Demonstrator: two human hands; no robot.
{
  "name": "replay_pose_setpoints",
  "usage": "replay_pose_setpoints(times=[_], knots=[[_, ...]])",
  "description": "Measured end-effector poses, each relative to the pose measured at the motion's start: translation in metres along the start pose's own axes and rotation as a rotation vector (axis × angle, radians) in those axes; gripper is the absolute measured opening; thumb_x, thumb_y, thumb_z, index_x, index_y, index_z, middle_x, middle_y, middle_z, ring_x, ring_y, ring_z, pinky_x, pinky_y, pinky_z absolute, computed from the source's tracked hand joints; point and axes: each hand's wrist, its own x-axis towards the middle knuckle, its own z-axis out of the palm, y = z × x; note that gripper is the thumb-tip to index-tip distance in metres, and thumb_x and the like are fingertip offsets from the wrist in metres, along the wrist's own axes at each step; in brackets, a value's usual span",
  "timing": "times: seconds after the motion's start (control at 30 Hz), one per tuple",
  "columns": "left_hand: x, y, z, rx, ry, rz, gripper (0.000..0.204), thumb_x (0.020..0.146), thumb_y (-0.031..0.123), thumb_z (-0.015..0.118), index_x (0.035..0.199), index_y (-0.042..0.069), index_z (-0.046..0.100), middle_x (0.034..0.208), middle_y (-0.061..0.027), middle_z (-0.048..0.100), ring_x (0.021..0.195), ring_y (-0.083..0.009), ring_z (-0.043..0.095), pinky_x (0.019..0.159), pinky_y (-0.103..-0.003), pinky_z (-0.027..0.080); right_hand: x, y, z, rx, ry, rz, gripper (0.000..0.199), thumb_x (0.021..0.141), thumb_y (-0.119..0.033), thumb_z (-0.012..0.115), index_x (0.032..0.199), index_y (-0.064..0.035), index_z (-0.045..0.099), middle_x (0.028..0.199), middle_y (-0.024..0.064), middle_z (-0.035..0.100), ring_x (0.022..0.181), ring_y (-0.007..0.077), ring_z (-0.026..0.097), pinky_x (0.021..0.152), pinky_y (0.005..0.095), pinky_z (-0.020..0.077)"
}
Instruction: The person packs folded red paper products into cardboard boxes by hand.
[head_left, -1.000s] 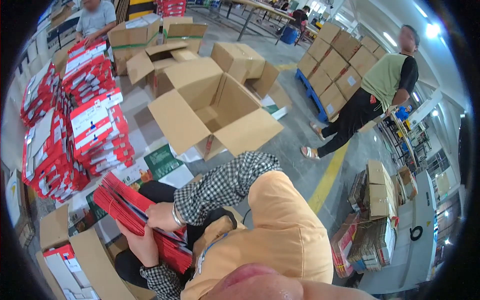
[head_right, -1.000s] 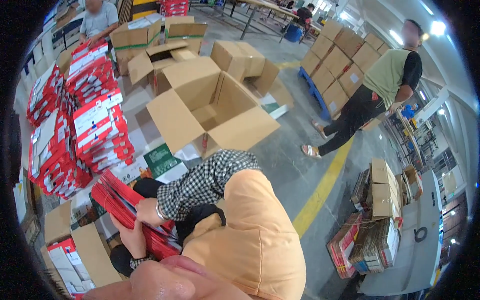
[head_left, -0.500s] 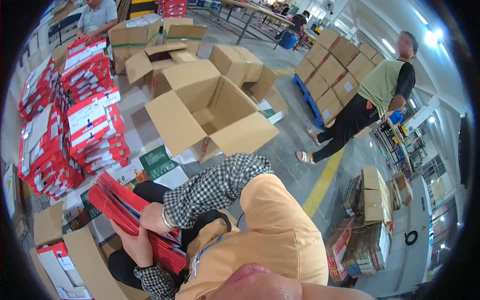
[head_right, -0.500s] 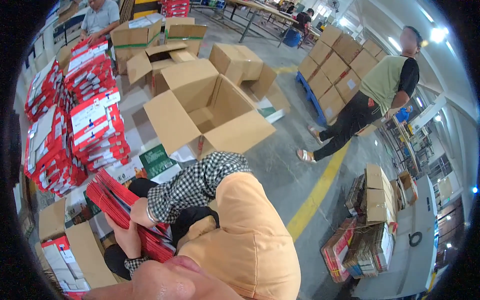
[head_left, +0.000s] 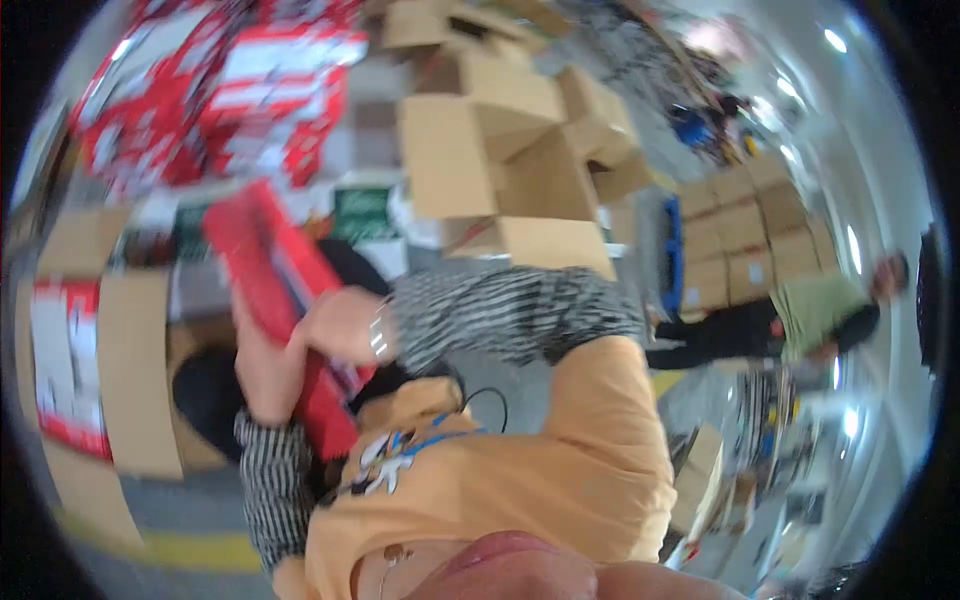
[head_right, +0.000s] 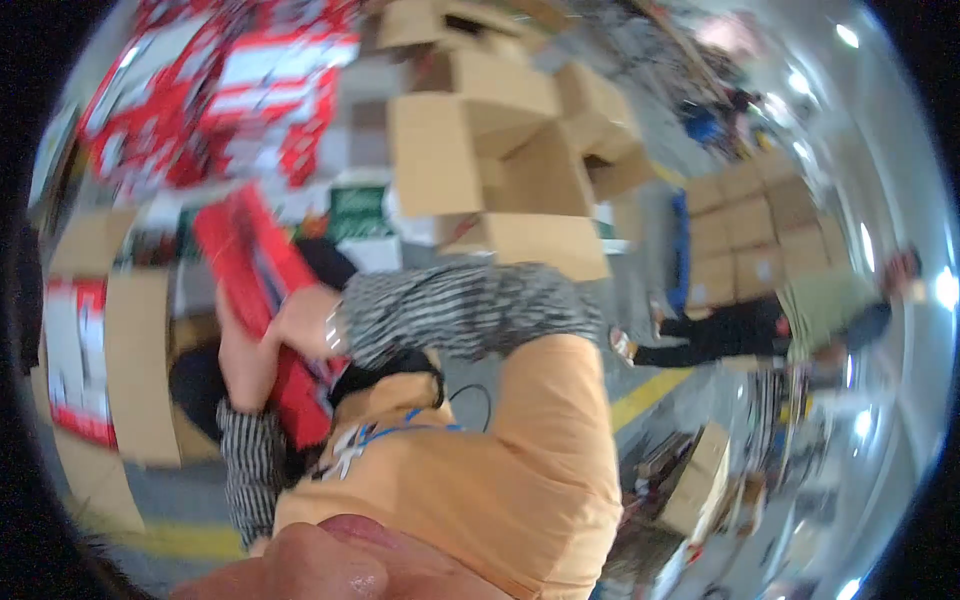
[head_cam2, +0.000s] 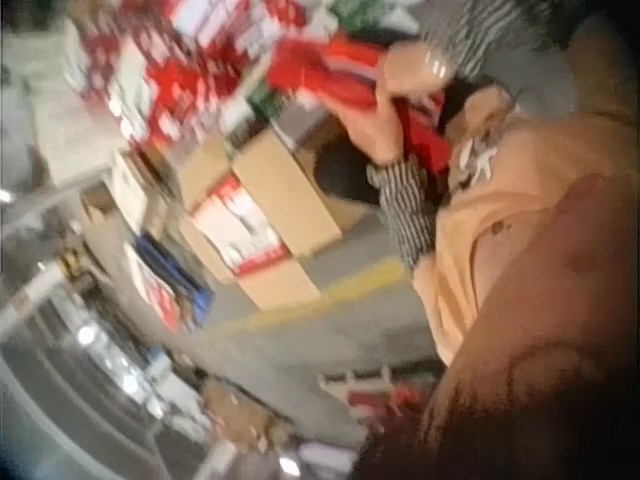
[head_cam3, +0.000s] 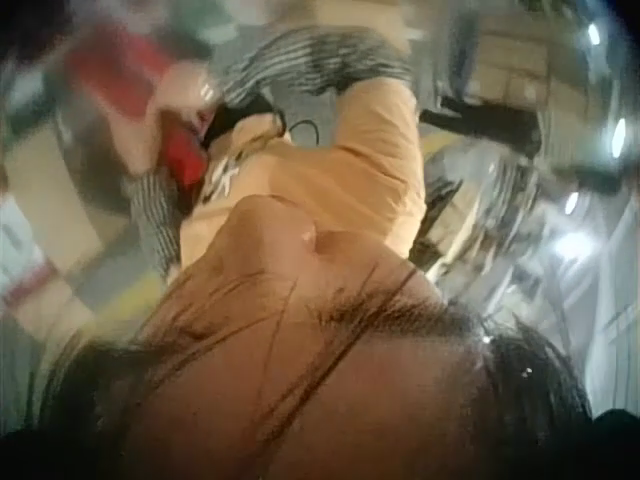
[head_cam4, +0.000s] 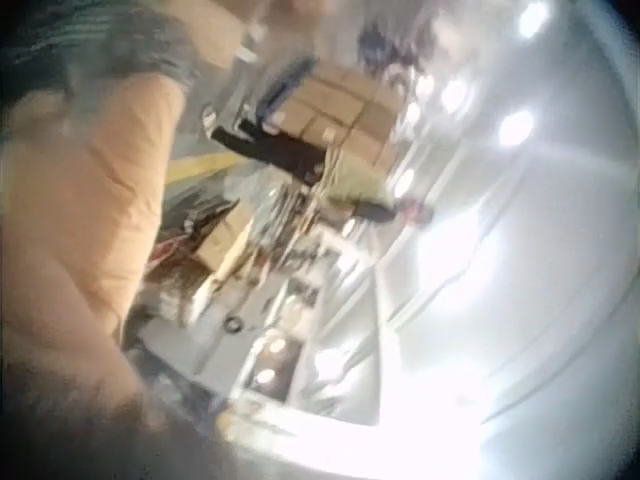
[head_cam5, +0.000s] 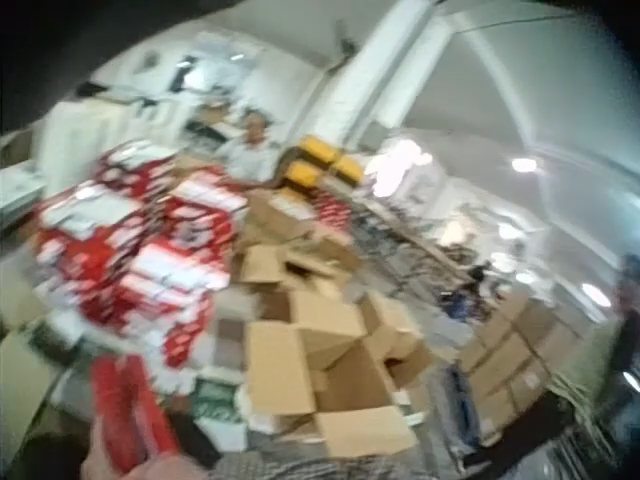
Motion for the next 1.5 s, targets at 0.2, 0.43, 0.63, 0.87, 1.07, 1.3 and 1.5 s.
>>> replay_pose_setpoints(times=[0.2, 0.43, 0.63, 0.87, 1.07, 1.3, 1.5], knots=[[0.003, 0.015, -0.001, 0.001, -0.003, -0.16, 0.092, 0.074, 0.031, 0.072, 0.146, -0.001, 0.023, 0.119, -0.029, 0.056, 0.105, -0.0435, 0.059, 0.087, -0.046, 0.05, -0.013, 0.019, -0.007, 0.206, 0.075, 0.036, 0.013, 0.078, 0.0, 0.057, 0.091, -0.0019, 0.058, 0.085, 0.0202, 0.059, 0.084, 0.0374, 0.06, 0.074, 0.0443, 0.0492], [-0.004, 0.006, 0.003, 0.03, 0.027, -0.101, 0.089, 0.075, 0.029, 0.066, 0.147, 0.002, 0.022, 0.105, -0.0273, 0.059, 0.087, -0.0429, 0.063, 0.078, -0.047, 0.053, -0.02, 0.025, -0.02, 0.458, 0.172, 0.049, 0.007, 0.086, -0.001, 0.059, 0.093, -0.0003, 0.062, 0.083, 0.0149, 0.058, 0.078, 0.0294, 0.059, 0.07, 0.0355, 0.0472], [-0.004, 0.007, 0.001, 0.011, 0.009, -0.103, 0.089, 0.075, 0.028, 0.067, 0.147, 0.002, 0.022, 0.103, -0.0267, 0.06, 0.086, -0.0423, 0.063, 0.078, -0.046, 0.053, -0.018, 0.015, -0.016, 0.322, 0.208, 0.055, 0.017, 0.084, -0.005, 0.065, 0.099, -0.0008, 0.062, 0.086, 0.0133, 0.06, 0.078, 0.0272, 0.06, 0.072, 0.0347, 0.048], [-0.003, 0.001, -0.007, -0.058, -0.008, -0.078, 0.089, 0.076, 0.026, 0.067, 0.147, 0.0, 0.02, 0.115, -0.0283, 0.059, 0.095, -0.0426, 0.063, 0.084, -0.045, 0.052, 0.034, 0.055, 0.015, 0.36, 0.543, 0.185, 0.055, 0.085, -0.023, 0.068, 0.129, 0.002, 0.046, 0.123, 0.0305, 0.05, 0.117, 0.0445, 0.047, 0.1, 0.0434, 0.0392], [-0.006, -0.022, -0.012, -0.299, -0.035, -0.095, 0.1, 0.074, 0.026, 0.077, 0.149, 0.0, 0.016, 0.129, -0.0251, 0.054, 0.111, -0.0331, 0.061, 0.095, -0.037, 0.049, 0.024, 0.048, 0.045, 0.457, 0.449, 0.261, 0.058, 0.093, -0.03, 0.057, 0.142, -0.0041, 0.039, 0.148, 0.0342, 0.024, 0.138, 0.0476, 0.025, 0.112, 0.0454, 0.027], [-0.003, -0.018, -0.011, -0.329, -0.09, -0.134, 0.104, 0.072, 0.024, 0.08, 0.149, 0.0, 0.014, 0.131, -0.0244, 0.053, 0.115, -0.0322, 0.059, 0.098, -0.037, 0.047, 0.019, 0.047, 0.04, 0.39, 0.558, 0.068, 0.052, 0.086, 0.002, 0.047, 0.136, -0.0145, 0.051, 0.147, 0.0274, 0.032, 0.136, 0.0459, 0.03, 0.113, 0.0449, 0.0281], [-0.003, -0.019, -0.009, -0.349, -0.065, -0.131, 0.107, 0.07, 0.023, 0.082, 0.149, -0.002, 0.013, 0.138, -0.0252, 0.045, 0.124, -0.0307, 0.051, 0.102, -0.037, 0.043, 0.018, 0.045, 0.047, 0.49, 0.583, 0.101, 0.035, 0.087, -0.001, 0.05, 0.119, -0.0079, 0.063, 0.141, 0.0225, 0.044, 0.137, 0.0409, 0.033, 0.112, 0.0435, 0.0305]])
